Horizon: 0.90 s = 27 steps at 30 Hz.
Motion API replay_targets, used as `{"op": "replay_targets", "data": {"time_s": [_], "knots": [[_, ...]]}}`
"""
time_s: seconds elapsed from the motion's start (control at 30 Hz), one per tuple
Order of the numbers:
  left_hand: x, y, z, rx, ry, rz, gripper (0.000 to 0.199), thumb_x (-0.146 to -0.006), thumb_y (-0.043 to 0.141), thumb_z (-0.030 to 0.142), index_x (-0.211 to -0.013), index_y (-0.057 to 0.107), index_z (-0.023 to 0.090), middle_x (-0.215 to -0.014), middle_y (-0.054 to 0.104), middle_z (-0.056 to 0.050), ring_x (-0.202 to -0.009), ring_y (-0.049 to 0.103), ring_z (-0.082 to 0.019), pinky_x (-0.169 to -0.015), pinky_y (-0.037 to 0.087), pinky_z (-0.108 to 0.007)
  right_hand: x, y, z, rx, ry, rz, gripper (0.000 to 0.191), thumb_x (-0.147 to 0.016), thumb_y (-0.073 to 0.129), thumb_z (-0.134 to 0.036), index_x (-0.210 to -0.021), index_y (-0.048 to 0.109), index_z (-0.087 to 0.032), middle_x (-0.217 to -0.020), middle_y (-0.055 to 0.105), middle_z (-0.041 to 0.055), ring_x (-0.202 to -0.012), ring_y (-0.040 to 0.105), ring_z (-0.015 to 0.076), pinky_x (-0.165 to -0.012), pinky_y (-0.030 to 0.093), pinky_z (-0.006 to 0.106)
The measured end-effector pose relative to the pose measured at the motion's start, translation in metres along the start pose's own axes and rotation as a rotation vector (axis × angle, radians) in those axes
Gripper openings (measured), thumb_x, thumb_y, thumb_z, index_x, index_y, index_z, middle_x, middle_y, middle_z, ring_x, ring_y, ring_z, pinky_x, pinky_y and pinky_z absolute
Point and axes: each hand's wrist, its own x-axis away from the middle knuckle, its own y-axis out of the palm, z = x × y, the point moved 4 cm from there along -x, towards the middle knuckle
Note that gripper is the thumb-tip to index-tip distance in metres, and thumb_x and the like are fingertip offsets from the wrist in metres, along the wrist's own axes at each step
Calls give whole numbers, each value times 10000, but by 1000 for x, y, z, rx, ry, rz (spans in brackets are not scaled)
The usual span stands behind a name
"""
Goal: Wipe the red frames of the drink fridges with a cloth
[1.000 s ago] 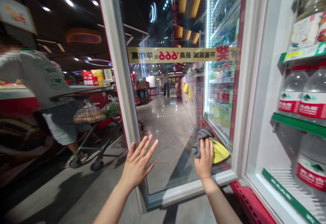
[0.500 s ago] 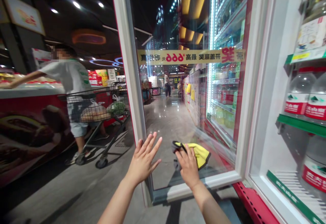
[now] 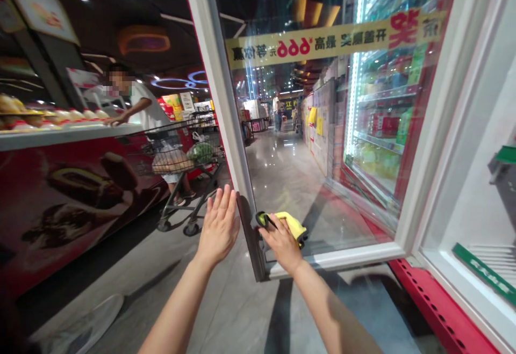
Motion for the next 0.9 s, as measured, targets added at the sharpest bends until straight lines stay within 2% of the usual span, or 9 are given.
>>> {"op": "replay_targets", "data": {"time_s": [0.07, 0.13, 0.27, 0.33, 0.43, 0.57, 0.67, 0.8, 0.9], "knots": [[0, 2, 3, 9, 13, 2, 798, -945, 496, 165, -1628, 83, 180, -1675, 162, -109, -1563, 76, -245, -1278, 156, -471, 37, 16, 4, -66, -49, -140, 499, -869, 505, -15, -1268, 677, -261, -1369, 661, 69, -1423, 455, 207, -1138, 445, 494], [-2, 6, 10, 31, 49, -1, 753, -956, 505, 192, -1623, 156, 201, -1672, 183, -93, -1562, 105, -245, -1280, 148, -460, 66, 17, 20, -118, -77, -267, 409, -907, 511, -90, -1215, 703, -277, -1331, 684, 27, -1335, 550, 171, -1088, 500, 413], [-9, 14, 30, 90, 128, 11, 704, -968, 499, 212, -1611, 215, 251, -1659, 234, -67, -1546, 205, -232, -1283, 142, -422, 84, -11, 73, -78, -19, -311, 525, -868, 462, -50, -1239, 691, -342, -1285, 708, -38, -1277, 595, 136, -1080, 506, 350], [-13, 17, 40, 106, 143, 17, 710, -966, 497, 210, -1610, 203, 268, -1655, 242, -58, -1537, 241, -228, -1281, 154, -405, 80, -24, 97, -2, 77, -224, 621, -814, 429, 11, -1297, 663, -302, -1343, 677, 10, -1363, 524, 181, -1146, 448, 450], [-18, 21, 49, 121, 123, 15, 721, -963, 519, 241, -1608, 200, 281, -1659, 222, -54, -1534, 253, -239, -1280, 157, -404, 72, -37, 114, 155, 262, 55, 732, -733, 428, 44, -1396, 595, -217, -1438, 600, 101, -1467, 394, 277, -1189, 356, 590], [-21, 28, 52, 134, 80, 26, 771, -948, 553, 267, -1611, 160, 294, -1663, 198, -49, -1534, 248, -246, -1282, 143, -407, 49, -57, 122, 199, 364, 284, 865, -704, 435, 18, -1531, 431, -238, -1570, 449, 97, -1517, 288, 315, -1211, 297, 624], [-23, 32, 52, 155, 71, 46, 815, -942, 570, 266, -1612, 109, 306, -1666, 161, -42, -1541, 217, -244, -1287, 105, -412, 36, -89, 151, 154, 486, 424, 862, -768, 416, -35, -1596, 277, -227, -1639, 319, 110, -1536, 229, 319, -1214, 267, 634], [-24, 37, 56, 178, 59, 40, 868, -926, 617, 280, -1614, 90, 318, -1669, 115, -41, -1555, 108, -258, -1287, 26, -467, 73, -122, 195, 161, 885, 670, 711, -921, 327, -135, -1611, 154, -144, -1647, 245, 178, -1530, 227, 308, -1225, 263, 582], [-25, 37, 60, 194, 66, 36, 881, -923, 633, 309, -1617, 90, 324, -1670, 120, -38, -1557, 32, -260, -1277, -42, -509, 111, -118, 198, 174, 975, 580, 505, -1009, 471, -286, -1496, 404, -170, -1499, 462, 168, -1342, 494, 303, -1102, 445, 551]]}}
